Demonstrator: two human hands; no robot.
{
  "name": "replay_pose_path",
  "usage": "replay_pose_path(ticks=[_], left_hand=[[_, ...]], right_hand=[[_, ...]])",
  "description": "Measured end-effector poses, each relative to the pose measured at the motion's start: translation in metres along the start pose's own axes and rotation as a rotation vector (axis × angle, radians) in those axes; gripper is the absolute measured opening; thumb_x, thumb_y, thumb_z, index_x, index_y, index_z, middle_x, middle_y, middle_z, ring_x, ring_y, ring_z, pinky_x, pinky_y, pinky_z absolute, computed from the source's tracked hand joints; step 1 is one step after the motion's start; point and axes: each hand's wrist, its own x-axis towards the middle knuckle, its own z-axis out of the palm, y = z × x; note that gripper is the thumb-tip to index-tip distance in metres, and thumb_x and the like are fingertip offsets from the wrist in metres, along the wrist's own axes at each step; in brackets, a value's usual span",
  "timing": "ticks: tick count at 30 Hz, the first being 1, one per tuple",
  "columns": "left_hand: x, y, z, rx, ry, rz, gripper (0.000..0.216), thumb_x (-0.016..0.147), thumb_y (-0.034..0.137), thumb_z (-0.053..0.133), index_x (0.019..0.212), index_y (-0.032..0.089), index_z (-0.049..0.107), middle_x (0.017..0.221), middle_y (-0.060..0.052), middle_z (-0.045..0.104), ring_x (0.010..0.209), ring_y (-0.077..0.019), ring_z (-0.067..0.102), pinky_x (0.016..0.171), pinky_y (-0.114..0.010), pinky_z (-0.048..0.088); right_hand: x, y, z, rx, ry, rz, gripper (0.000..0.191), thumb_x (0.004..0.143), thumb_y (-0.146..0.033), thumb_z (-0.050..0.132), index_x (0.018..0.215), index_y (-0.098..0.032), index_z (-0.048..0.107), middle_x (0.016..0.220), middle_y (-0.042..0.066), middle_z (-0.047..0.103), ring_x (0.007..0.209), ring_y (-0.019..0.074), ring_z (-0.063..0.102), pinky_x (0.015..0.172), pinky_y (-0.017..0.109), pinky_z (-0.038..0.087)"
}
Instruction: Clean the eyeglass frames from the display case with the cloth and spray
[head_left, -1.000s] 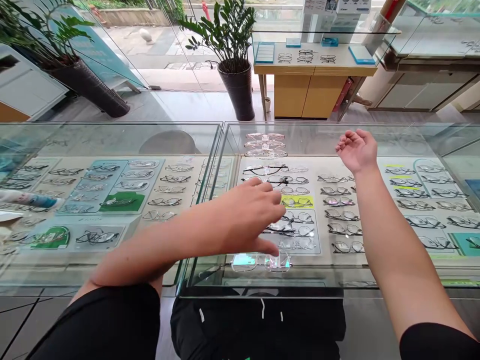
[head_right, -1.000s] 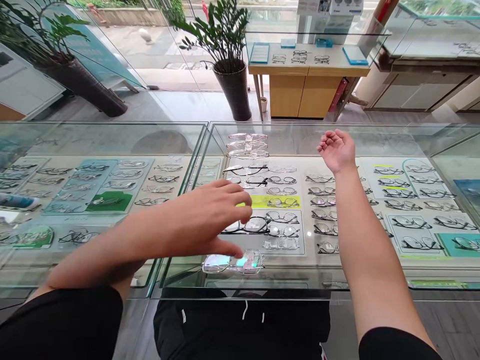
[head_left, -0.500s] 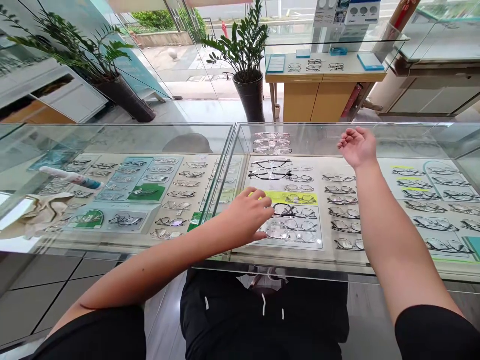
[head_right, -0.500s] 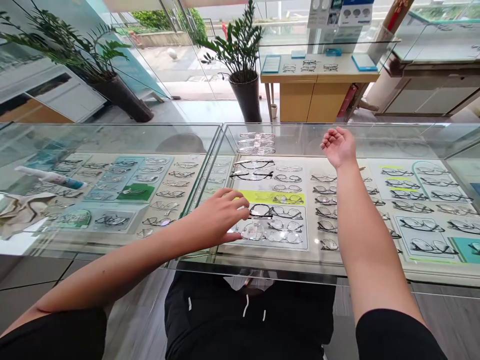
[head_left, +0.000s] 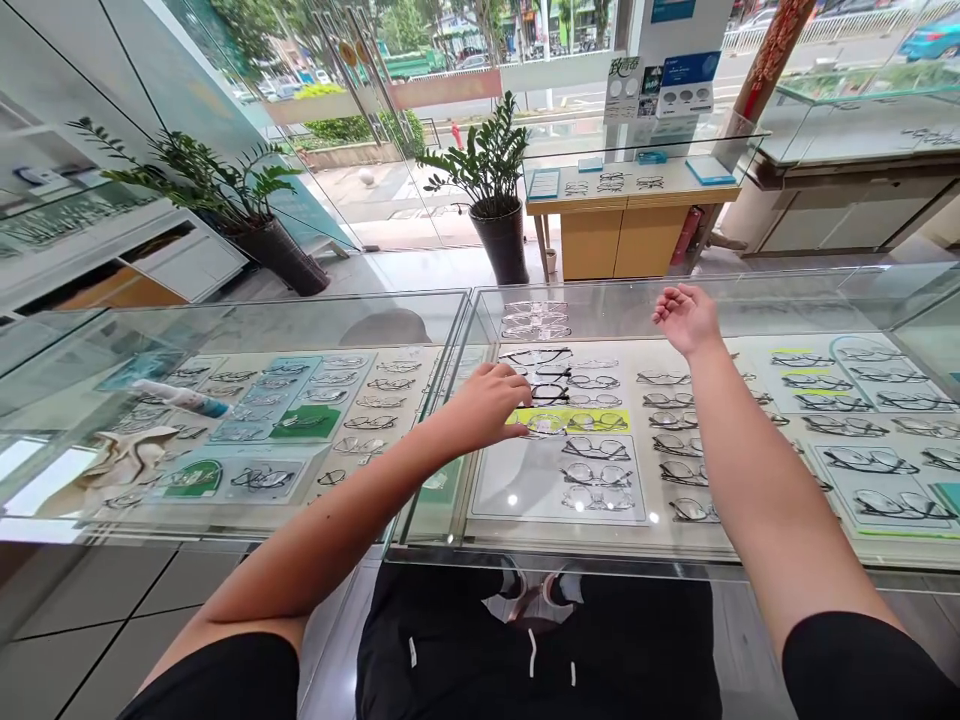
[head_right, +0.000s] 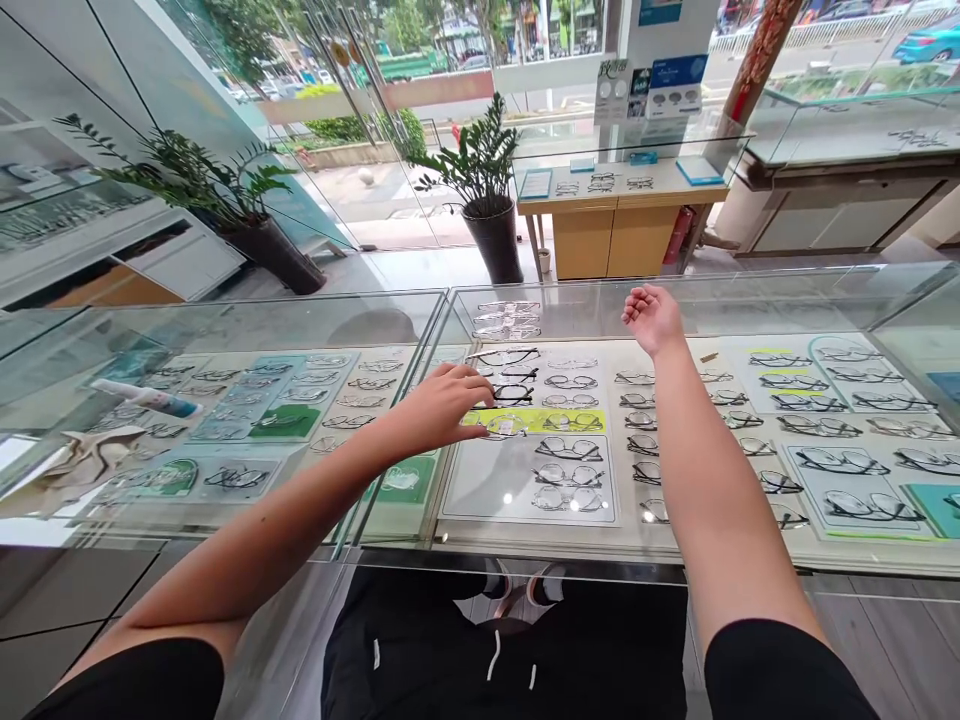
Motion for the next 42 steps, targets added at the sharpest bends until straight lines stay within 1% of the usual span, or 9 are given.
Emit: replay_pose_path(ticks=[9,13,18,21,24,26,30,37,42], left_hand=[[-0.013,0.002,-0.005,-0.274,0.08,0.042,0.012,0.094,0.031,0.082,0.085,0.023,0.082,0.142,-0.008,0.072,0.142,-0.0357,0.055,0.119,-0.057,0.04],[-0.023,-0.007,-0.002,-0.799,0.229,0.047,0.025,0.097,0.045,0.079,0.087,0.022,0.077,0.132,-0.011,0.076,0.13,-0.0298,0.065,0.114,-0.048,0.047],[-0.018,-0.02,0.021,-1.465,0.449,-0.134,0.051,0.078,0.061,0.094,0.079,0.018,0.068,0.093,-0.009,0.077,0.085,-0.0198,0.068,0.08,-0.033,0.05],[-0.012,-0.021,0.03,-1.591,0.598,-0.204,0.053,0.071,0.061,0.098,0.077,0.018,0.067,0.086,-0.004,0.075,0.083,-0.0171,0.064,0.083,-0.031,0.048],[-0.01,-0.019,0.033,-1.642,0.662,-0.231,0.052,0.071,0.061,0.098,0.077,0.019,0.068,0.082,-0.003,0.073,0.082,-0.0167,0.062,0.084,-0.031,0.047],[-0.01,-0.016,0.033,-1.664,0.7,-0.21,0.052,0.072,0.062,0.098,0.078,0.018,0.069,0.081,-0.002,0.072,0.081,-0.0162,0.061,0.083,-0.031,0.047],[-0.01,-0.012,0.033,-1.682,0.707,-0.149,0.052,0.073,0.062,0.097,0.078,0.018,0.07,0.079,-0.001,0.069,0.078,-0.0163,0.06,0.079,-0.032,0.047],[-0.011,-0.007,0.034,-1.658,0.655,-0.077,0.046,0.079,0.057,0.095,0.08,0.018,0.07,0.081,-0.002,0.069,0.078,-0.015,0.059,0.074,-0.029,0.044],[-0.008,-0.01,0.037,-1.616,0.687,-0.091,0.05,0.081,0.064,0.091,0.086,0.019,0.069,0.093,-0.006,0.077,0.091,-0.0205,0.07,0.084,-0.033,0.05]], right_hand=[[-0.007,-0.001,0.005,-0.051,0.012,-0.026,0.022,0.084,-0.039,0.079,0.086,-0.021,0.066,0.077,0.001,0.067,0.068,0.0132,0.063,0.065,0.023,0.057],[-0.026,-0.006,0.026,-0.261,0.035,-0.104,0.032,0.08,-0.048,0.079,0.079,-0.023,0.06,0.067,-0.001,0.061,0.059,0.0133,0.055,0.057,0.025,0.052],[-0.063,0.002,0.088,-0.429,0.023,-0.269,0.04,0.077,-0.047,0.079,0.066,-0.026,0.048,0.047,-0.012,0.029,0.047,0.0094,0.018,0.043,0.024,0.017],[-0.108,0.026,0.136,-0.556,-0.091,-0.273,0.033,0.076,-0.044,0.084,0.068,-0.023,0.059,0.05,-0.01,0.037,0.049,0.0099,0.024,0.047,0.026,0.02],[-0.167,0.062,0.173,-0.859,-0.41,-0.225,0.03,0.087,-0.051,0.079,0.084,-0.023,0.07,0.057,-0.008,0.045,0.055,0.0133,0.035,0.053,0.028,0.027],[-0.204,0.085,0.187,-0.996,-0.514,-0.275,0.028,0.091,-0.051,0.077,0.098,-0.025,0.07,0.06,-0.008,0.047,0.059,0.0151,0.04,0.058,0.029,0.032],[-0.237,0.115,0.19,-1.013,-0.392,-0.407,0.03,0.098,-0.053,0.069,0.087,-0.026,0.063,0.061,-0.006,0.044,0.06,0.0163,0.038,0.06,0.032,0.03],[-0.22,0.117,0.171,-0.856,-0.317,-0.41,0.039,0.094,-0.062,0.073,0.083,-0.025,0.068,0.068,-0.003,0.048,0.063,0.0174,0.036,0.06,0.033,0.03],[-0.216,0.11,0.163,-0.863,-0.284,-0.435,0.039,0.095,-0.062,0.073,0.086,-0.025,0.074,0.067,-0.002,0.048,0.063,0.0175,0.037,0.059,0.033,0.031]])
